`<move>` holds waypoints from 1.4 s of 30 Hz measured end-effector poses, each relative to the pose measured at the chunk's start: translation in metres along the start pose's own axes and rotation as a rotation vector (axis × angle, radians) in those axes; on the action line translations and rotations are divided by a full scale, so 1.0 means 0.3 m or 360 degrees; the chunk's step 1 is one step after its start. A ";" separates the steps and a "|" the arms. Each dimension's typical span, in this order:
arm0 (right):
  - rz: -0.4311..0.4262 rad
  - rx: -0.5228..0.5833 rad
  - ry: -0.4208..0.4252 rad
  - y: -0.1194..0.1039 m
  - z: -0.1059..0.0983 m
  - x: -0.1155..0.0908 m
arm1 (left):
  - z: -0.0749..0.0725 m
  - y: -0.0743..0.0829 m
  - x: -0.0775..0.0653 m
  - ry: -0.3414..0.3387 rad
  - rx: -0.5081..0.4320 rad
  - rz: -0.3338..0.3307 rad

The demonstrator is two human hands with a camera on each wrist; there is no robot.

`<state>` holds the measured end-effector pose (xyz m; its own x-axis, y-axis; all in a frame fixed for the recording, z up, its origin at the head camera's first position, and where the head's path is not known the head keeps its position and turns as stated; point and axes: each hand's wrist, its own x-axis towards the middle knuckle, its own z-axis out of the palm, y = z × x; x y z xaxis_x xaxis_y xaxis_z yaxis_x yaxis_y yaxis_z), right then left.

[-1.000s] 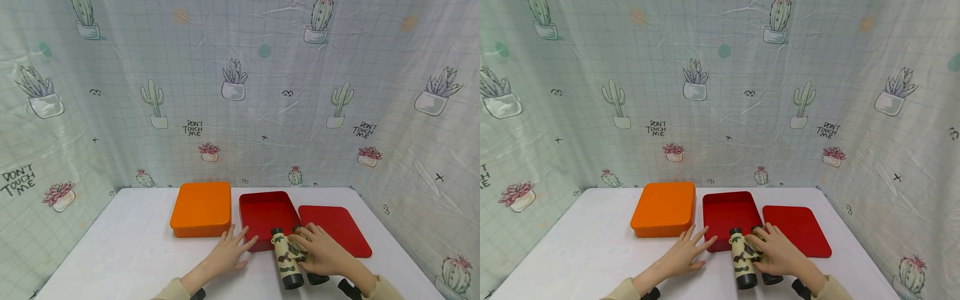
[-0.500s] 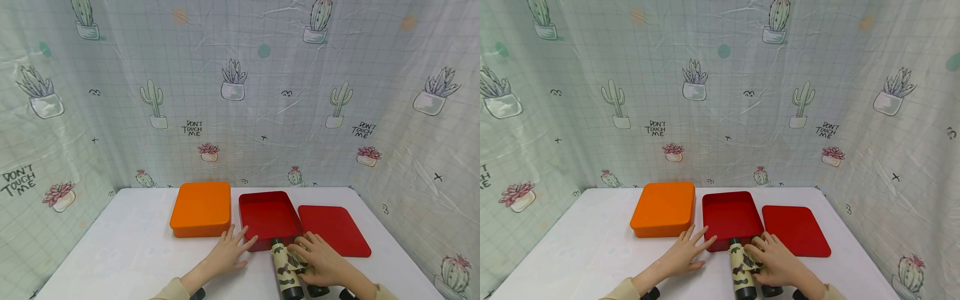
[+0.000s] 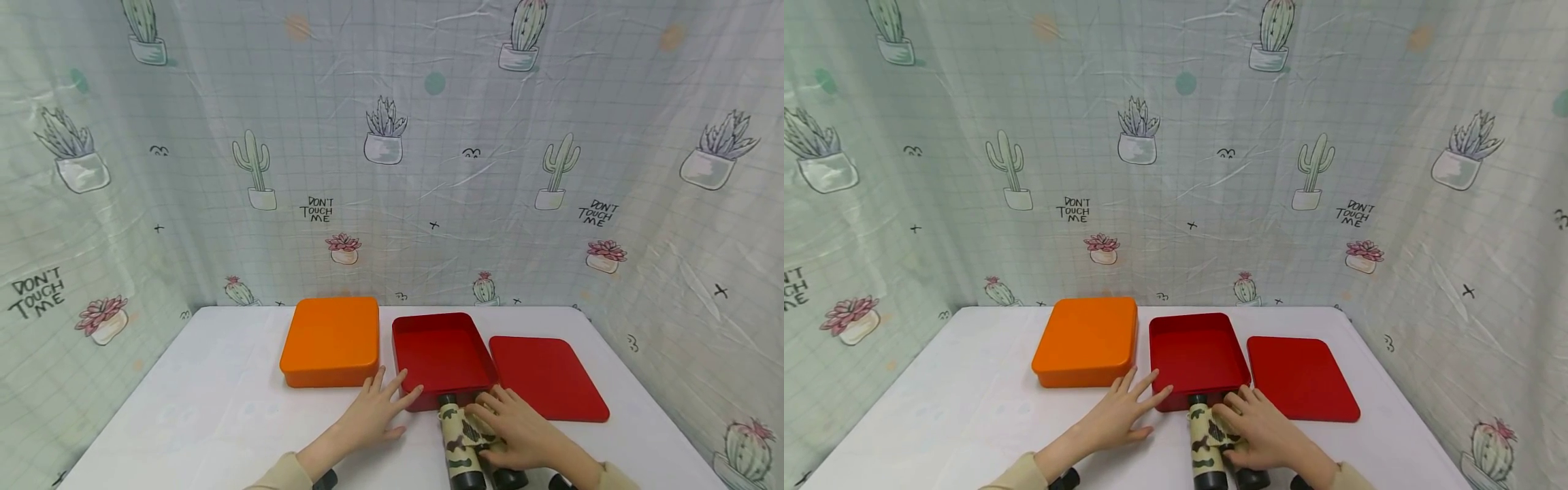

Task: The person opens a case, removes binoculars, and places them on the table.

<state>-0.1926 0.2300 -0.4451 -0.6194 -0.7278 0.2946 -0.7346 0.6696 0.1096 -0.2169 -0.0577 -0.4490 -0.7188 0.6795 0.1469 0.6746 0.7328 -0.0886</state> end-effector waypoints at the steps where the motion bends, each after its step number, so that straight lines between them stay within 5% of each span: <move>1: -0.0001 0.0012 -0.0015 -0.001 0.000 0.002 | 0.000 0.000 0.000 0.0001 -0.0001 -0.0001; 30: 0.0092 0.0107 -0.0170 -0.005 0.001 0.005 | 0.000 -0.002 0.005 0.0047 0.0030 0.0013; 42: 0.0052 0.0061 -0.0081 -0.003 -0.019 0.016 | -0.002 -0.004 -0.001 0.0112 -0.0038 0.0007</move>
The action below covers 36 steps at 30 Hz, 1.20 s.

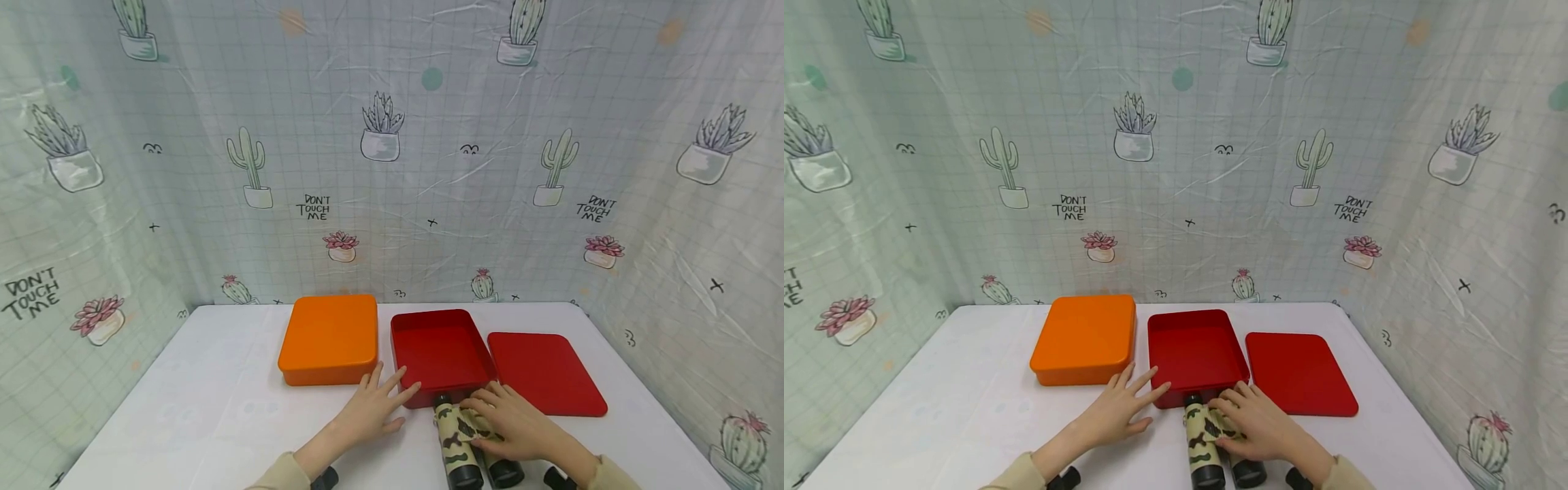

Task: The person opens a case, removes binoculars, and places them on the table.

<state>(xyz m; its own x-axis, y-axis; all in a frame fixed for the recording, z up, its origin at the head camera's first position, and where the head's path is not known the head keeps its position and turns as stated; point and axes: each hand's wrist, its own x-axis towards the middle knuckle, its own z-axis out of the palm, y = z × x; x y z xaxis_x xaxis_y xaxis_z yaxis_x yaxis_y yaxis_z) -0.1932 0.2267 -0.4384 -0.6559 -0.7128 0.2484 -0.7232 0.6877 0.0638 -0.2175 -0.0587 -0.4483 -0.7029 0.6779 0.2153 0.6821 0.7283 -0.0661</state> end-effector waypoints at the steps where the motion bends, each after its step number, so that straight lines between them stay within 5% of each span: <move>1: 0.0001 0.0002 0.0002 -0.001 -0.003 0.002 | -0.001 0.000 -0.003 -0.0009 -0.0021 -0.0008; 12: 0.0104 0.0204 0.0088 -0.028 -0.025 0.028 | -0.052 -0.003 -0.066 -0.0020 -0.0185 -0.0107; 29: 0.0358 0.0609 0.0073 -0.107 -0.081 0.082 | -0.112 -0.030 -0.172 0.0264 -0.0336 -0.0230; 36: 0.0366 0.0727 0.0133 -0.118 -0.087 0.104 | -0.122 -0.044 -0.204 0.0437 -0.0328 -0.0233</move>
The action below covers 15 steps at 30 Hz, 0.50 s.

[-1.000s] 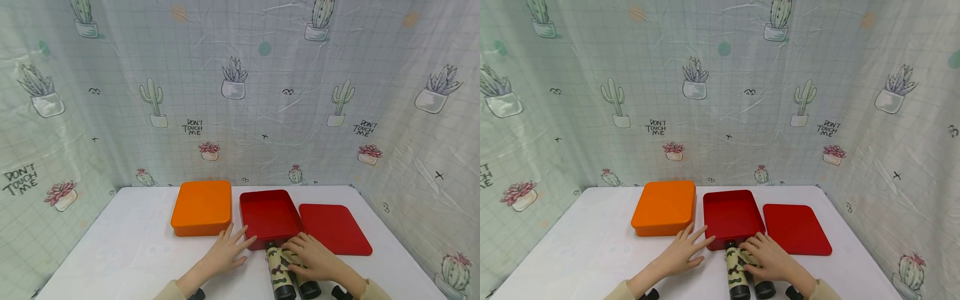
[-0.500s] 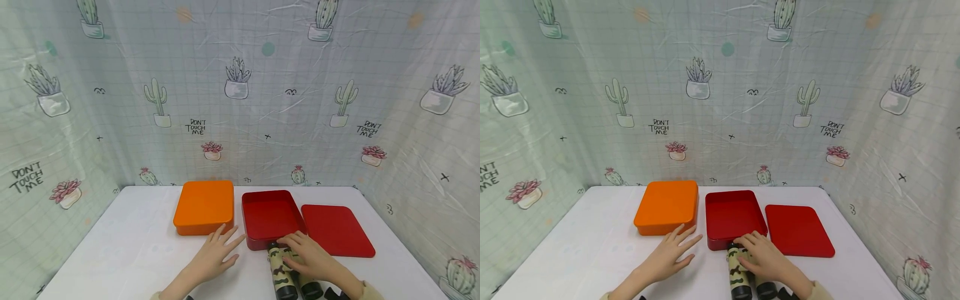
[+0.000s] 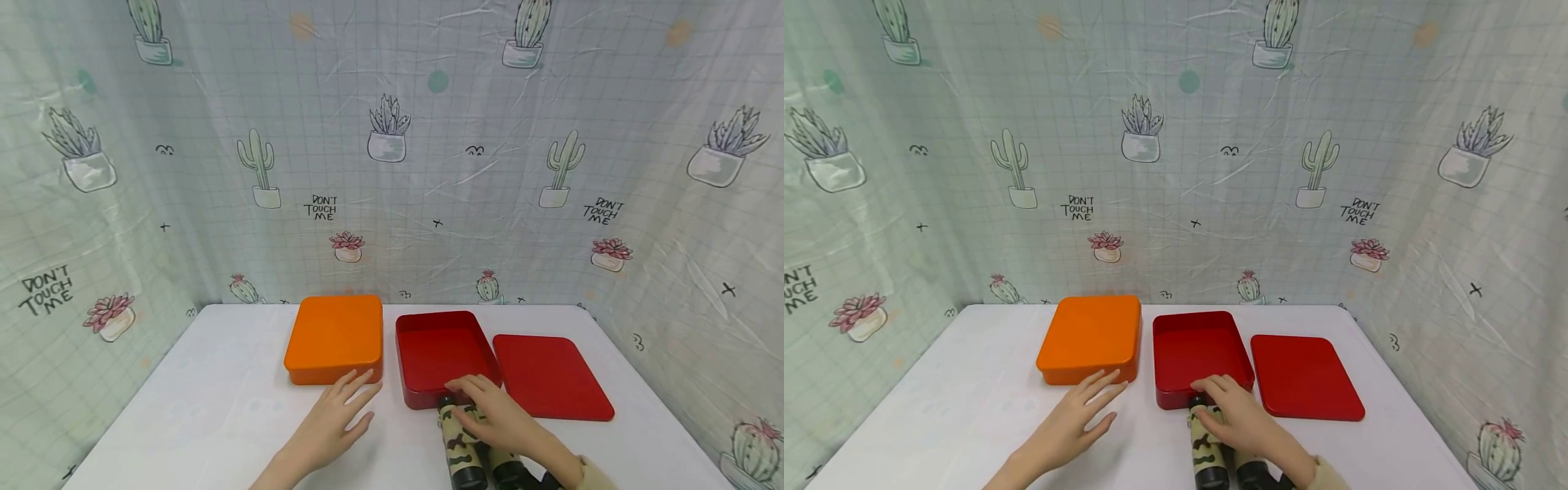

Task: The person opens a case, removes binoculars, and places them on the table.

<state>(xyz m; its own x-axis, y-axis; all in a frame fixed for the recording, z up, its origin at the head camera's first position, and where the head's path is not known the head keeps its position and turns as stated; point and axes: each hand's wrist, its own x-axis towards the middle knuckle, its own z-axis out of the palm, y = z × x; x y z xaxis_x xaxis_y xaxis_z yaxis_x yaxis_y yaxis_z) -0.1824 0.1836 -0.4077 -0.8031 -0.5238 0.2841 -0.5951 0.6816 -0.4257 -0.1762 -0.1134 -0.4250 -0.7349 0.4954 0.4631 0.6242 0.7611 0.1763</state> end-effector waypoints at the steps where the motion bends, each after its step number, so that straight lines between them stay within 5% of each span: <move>1: -0.0011 0.0024 0.0009 -0.001 0.001 0.005 | 0.000 -0.005 -0.005 0.0036 0.0002 0.0010; 7: -0.0055 0.0204 0.0060 -0.024 0.009 0.043 | -0.002 -0.028 -0.032 0.0243 -0.0056 0.0018; 15: 0.0029 0.0478 0.0021 -0.070 0.026 0.099 | 0.000 -0.060 -0.057 0.0468 -0.0440 -0.0147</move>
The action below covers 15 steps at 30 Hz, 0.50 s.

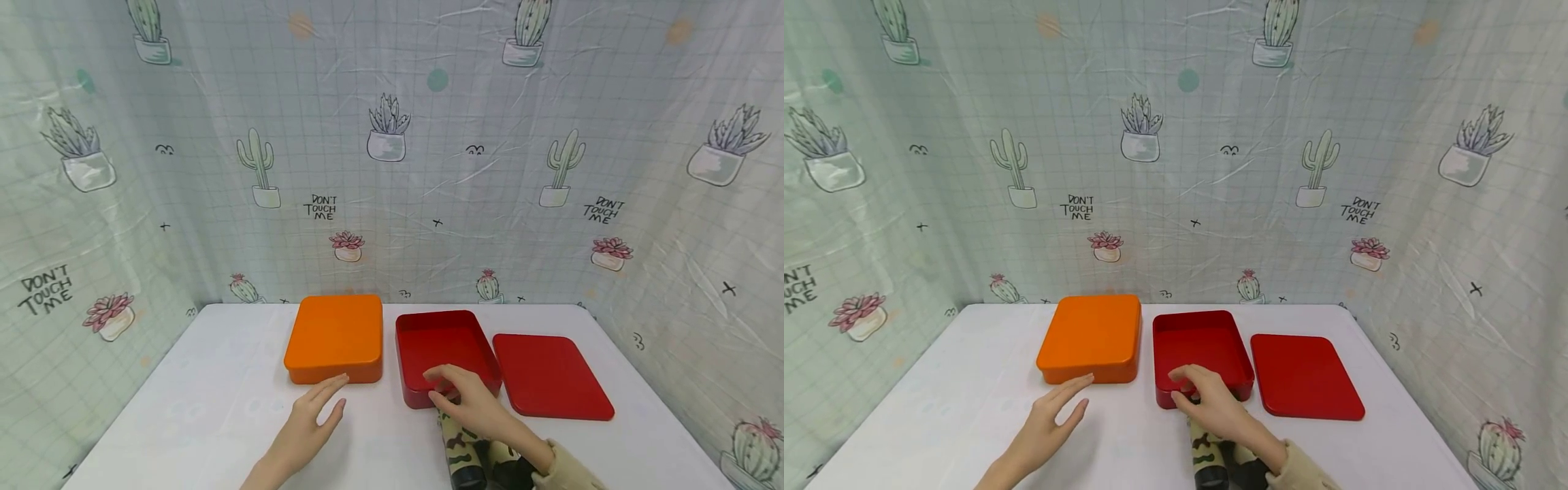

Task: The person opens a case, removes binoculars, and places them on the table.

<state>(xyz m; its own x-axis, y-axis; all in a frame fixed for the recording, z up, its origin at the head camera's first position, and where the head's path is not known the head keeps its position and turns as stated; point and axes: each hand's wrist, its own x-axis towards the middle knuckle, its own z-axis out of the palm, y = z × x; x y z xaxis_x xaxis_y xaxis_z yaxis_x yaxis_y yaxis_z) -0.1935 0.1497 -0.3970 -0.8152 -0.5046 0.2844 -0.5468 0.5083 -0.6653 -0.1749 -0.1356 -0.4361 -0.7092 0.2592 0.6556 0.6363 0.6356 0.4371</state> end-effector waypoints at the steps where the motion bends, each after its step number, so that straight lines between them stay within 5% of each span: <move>1: 0.0027 0.0033 -0.0006 -0.003 0.005 0.007 | -0.002 -0.007 -0.001 0.0038 -0.0032 -0.0012; 8: 0.0275 0.0220 -0.0011 -0.018 0.038 0.059 | -0.028 -0.054 -0.006 0.0256 -0.0169 -0.0145; 15: 0.0477 0.0630 -0.0049 -0.013 0.057 0.106 | -0.074 -0.096 -0.002 0.0269 -0.0284 -0.0452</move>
<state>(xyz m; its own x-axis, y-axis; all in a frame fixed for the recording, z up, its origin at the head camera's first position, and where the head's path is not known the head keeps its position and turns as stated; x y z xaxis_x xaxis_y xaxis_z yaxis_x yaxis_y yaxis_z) -0.2140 0.1198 -0.3971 -0.9160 -0.4004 0.0237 -0.1698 0.3335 -0.9273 -0.1861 -0.1702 -0.4352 -0.8145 -0.0424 0.5786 0.4748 0.5245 0.7067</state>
